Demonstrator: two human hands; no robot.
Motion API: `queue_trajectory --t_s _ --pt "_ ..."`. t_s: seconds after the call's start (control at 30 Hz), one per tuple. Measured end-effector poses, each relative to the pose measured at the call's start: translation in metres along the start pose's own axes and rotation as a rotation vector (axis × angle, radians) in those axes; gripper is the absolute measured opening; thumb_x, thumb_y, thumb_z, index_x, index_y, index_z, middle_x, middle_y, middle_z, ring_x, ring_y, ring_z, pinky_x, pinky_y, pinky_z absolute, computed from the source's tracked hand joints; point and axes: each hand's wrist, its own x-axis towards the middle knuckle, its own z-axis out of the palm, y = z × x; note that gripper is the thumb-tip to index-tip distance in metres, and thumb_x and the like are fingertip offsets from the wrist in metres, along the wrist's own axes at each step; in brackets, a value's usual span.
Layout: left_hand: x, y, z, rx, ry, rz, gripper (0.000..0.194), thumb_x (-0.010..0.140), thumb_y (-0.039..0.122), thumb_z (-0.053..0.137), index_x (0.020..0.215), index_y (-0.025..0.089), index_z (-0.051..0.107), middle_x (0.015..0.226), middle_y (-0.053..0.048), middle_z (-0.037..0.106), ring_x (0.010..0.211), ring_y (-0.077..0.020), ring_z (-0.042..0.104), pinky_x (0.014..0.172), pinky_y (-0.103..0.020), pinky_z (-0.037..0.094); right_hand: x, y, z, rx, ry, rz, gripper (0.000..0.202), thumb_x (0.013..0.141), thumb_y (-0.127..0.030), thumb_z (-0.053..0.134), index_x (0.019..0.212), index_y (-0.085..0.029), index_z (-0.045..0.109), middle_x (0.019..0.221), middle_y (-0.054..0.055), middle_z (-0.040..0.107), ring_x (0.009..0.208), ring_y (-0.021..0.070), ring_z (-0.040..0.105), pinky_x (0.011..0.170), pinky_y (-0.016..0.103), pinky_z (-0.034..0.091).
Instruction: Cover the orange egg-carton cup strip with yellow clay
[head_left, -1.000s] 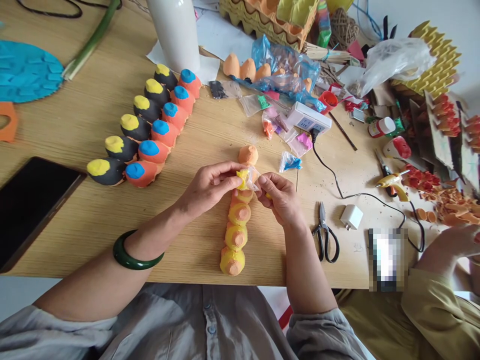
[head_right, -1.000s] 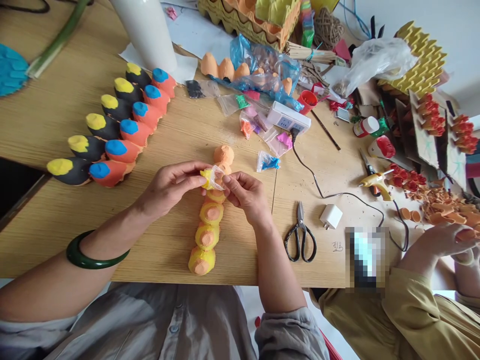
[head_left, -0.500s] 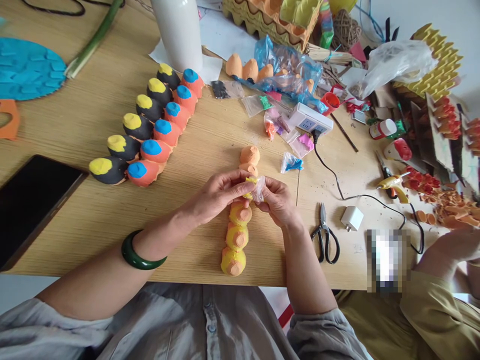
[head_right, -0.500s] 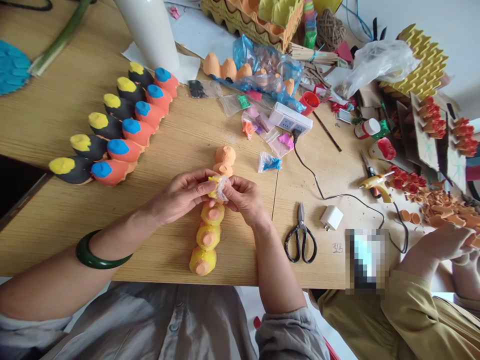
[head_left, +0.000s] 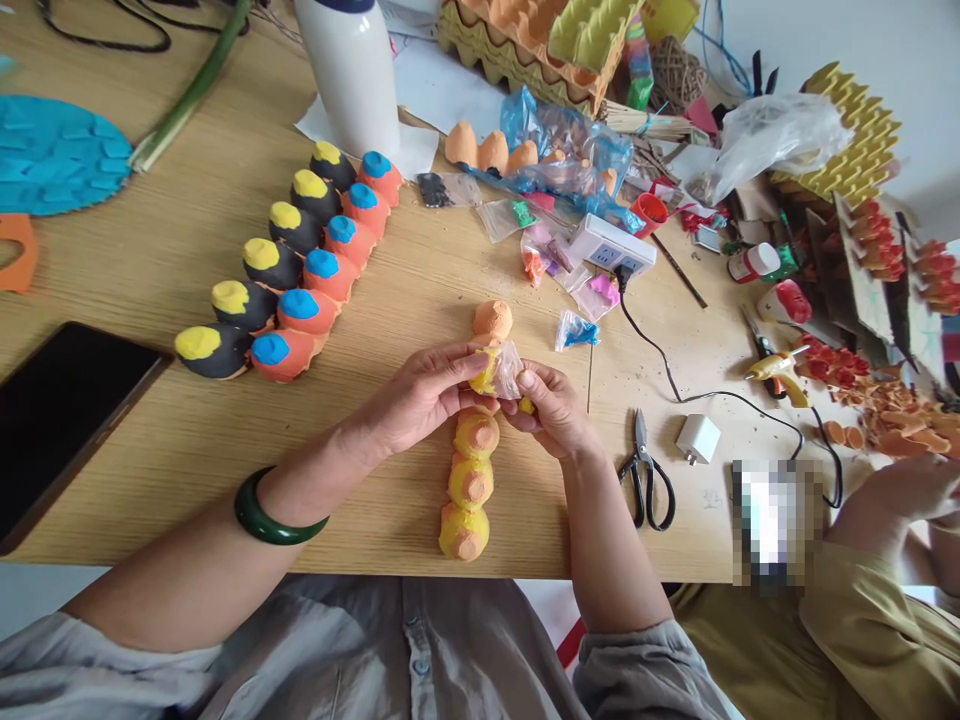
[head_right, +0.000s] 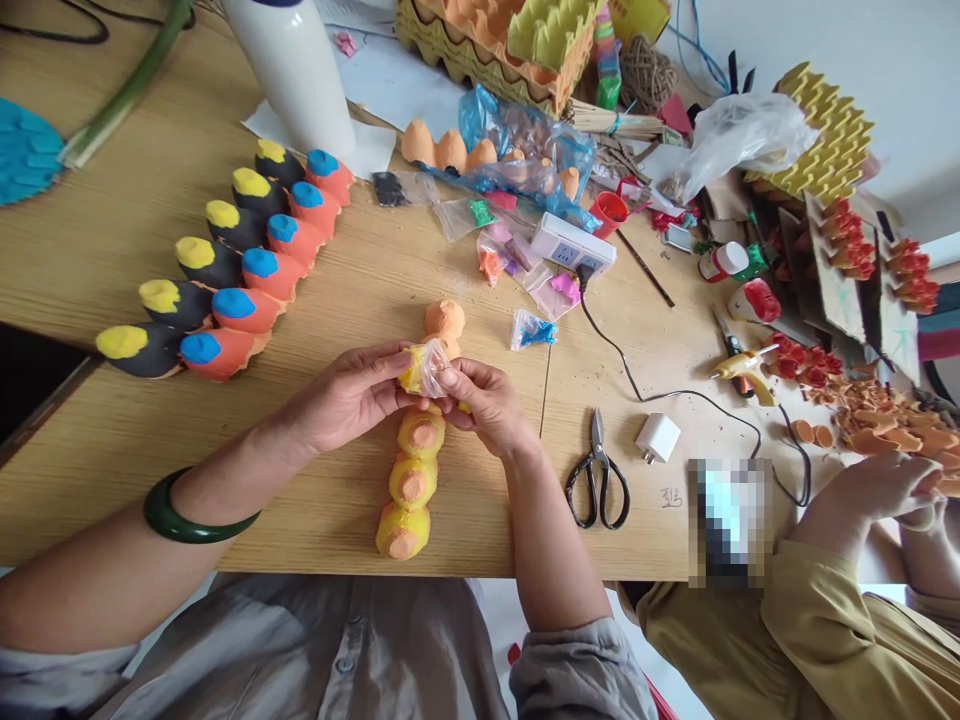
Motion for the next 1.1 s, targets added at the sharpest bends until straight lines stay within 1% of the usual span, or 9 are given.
queue_trajectory --t_s 0.13,0.3,0.43,0.53,0.6,0.73,0.87,1.03,1.1 --pt "-0.002 0.003 0.001 0.011 -0.044 -0.016 0.025 0.082 0.041 0.090 0.089 0.018 0.084 0.086 -0.004 0.078 0.078 -0.0156 0.073 0.071 -0.024 0.062 0.000 0.002 -0.004 0.020 -0.066 0.016 0.064 0.066 -0.073 0.090 0.077 -0.017 0.061 0.061 -0.006 0.054 0.043 0.0013 0.028 0.041 0.020 0.012" --pt "-0.004 0.006 0.002 0.033 -0.067 -0.022 0.029 0.081 0.043 0.090 0.091 0.016 0.084 0.087 -0.005 0.077 0.080 -0.0172 0.073 0.073 -0.026 0.061 0.000 0.004 -0.009 0.064 -0.162 -0.011 0.062 0.072 -0.073 0.086 0.078 -0.017 0.061 0.062 -0.006 0.055 0.041 -0.0005 0.023 0.040 0.019 0.012" --pt "-0.005 0.004 0.000 0.030 -0.041 -0.014 0.032 0.080 0.041 0.090 0.100 0.017 0.084 0.092 -0.005 0.078 0.083 -0.0183 0.073 0.074 -0.028 0.062 0.002 0.005 -0.013 0.051 -0.195 -0.008 0.065 0.071 -0.076 0.085 0.085 -0.017 0.063 0.062 -0.006 0.055 0.041 0.0001 0.022 0.039 0.019 0.012" --pt "-0.004 0.003 0.001 0.055 0.018 0.000 0.036 0.078 0.042 0.091 0.105 0.019 0.083 0.094 -0.004 0.078 0.084 -0.0185 0.072 0.073 -0.029 0.061 0.001 0.004 -0.014 0.005 -0.099 -0.053 0.066 0.072 -0.080 0.081 0.083 -0.018 0.063 0.061 -0.007 0.052 0.042 0.0019 0.023 0.040 0.019 0.011" --pt "-0.004 0.002 0.001 0.130 0.077 0.058 0.037 0.080 0.045 0.090 0.105 0.019 0.082 0.095 -0.004 0.078 0.085 -0.0183 0.072 0.074 -0.028 0.061 -0.001 0.002 -0.012 -0.056 -0.018 -0.114 0.064 0.075 -0.079 0.080 0.083 -0.018 0.064 0.061 -0.006 0.051 0.044 0.0028 0.025 0.042 0.020 0.014" --pt "-0.004 0.001 0.002 0.446 0.177 0.246 0.038 0.083 0.047 0.086 0.106 0.018 0.081 0.107 -0.007 0.080 0.096 -0.0200 0.073 0.083 -0.028 0.060 -0.006 0.000 -0.001 -0.196 0.057 -0.177 0.057 0.070 -0.064 0.093 0.095 -0.019 0.067 0.068 -0.006 0.055 0.050 0.0041 0.033 0.045 0.022 0.022" --pt "-0.005 0.000 0.002 0.667 0.177 0.388 0.038 0.091 0.051 0.077 0.109 0.018 0.082 0.109 -0.009 0.080 0.102 -0.0220 0.074 0.086 -0.028 0.061 -0.005 0.002 0.009 -0.223 0.154 -0.159 0.047 0.077 -0.058 0.090 0.085 -0.020 0.064 0.063 -0.008 0.050 0.049 0.0046 0.033 0.045 0.022 0.024" --pt "-0.007 0.001 0.004 0.784 0.317 0.417 0.038 0.096 0.052 0.071 0.110 0.017 0.081 0.112 -0.009 0.082 0.101 -0.0221 0.075 0.091 -0.028 0.059 -0.001 0.004 0.009 -0.158 0.318 -0.246 0.047 0.076 -0.059 0.089 0.074 -0.020 0.062 0.060 -0.006 0.054 0.047 0.0044 0.033 0.044 0.022 0.024" --pt "-0.007 0.002 0.004 0.784 0.370 0.412 0.039 0.097 0.053 0.070 0.110 0.017 0.080 0.112 -0.009 0.083 0.102 -0.0229 0.075 0.092 -0.028 0.058 -0.001 0.003 0.008 -0.146 0.348 -0.266 0.047 0.076 -0.057 0.090 0.071 -0.020 0.062 0.060 -0.005 0.054 0.047 0.0047 0.034 0.044 0.022 0.023"
